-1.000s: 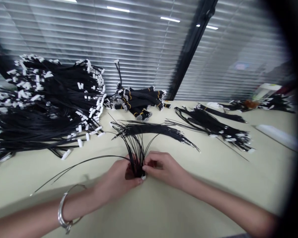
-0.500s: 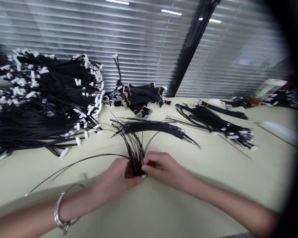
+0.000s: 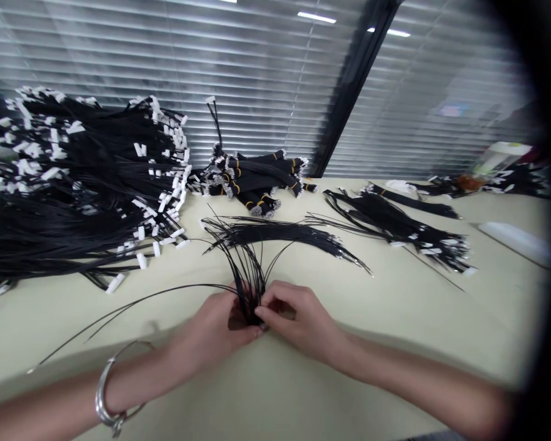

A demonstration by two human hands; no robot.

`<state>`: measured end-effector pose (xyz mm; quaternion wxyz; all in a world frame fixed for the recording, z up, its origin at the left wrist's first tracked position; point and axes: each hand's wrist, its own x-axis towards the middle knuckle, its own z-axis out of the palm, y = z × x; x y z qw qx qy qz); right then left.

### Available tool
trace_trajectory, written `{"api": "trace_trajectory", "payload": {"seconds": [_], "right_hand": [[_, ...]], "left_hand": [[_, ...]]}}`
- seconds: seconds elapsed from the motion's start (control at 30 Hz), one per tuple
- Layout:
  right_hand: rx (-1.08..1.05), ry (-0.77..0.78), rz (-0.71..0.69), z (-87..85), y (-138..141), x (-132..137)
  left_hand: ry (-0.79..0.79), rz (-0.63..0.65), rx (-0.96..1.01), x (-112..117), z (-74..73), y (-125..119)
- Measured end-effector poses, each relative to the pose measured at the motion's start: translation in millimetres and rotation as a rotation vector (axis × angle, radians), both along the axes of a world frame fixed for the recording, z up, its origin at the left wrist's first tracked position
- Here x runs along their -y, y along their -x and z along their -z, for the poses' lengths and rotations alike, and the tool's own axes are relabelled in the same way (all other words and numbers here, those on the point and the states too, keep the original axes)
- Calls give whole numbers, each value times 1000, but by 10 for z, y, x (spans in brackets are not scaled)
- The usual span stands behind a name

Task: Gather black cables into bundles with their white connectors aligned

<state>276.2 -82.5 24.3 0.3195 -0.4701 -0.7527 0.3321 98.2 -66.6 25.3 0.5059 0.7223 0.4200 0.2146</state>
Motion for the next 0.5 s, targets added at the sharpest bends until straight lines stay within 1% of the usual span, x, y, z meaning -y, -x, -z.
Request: {"api": "trace_trajectory", "payload": {"seconds": [0.13,0.5], "right_hand": [[-15,0,-48,-5,-27,-13],[40,-27,-109,-33,-80,-61]], "left_hand": [[2,-6,-2,1,-1,6],[29,-9,-12,3,41,24]]}}
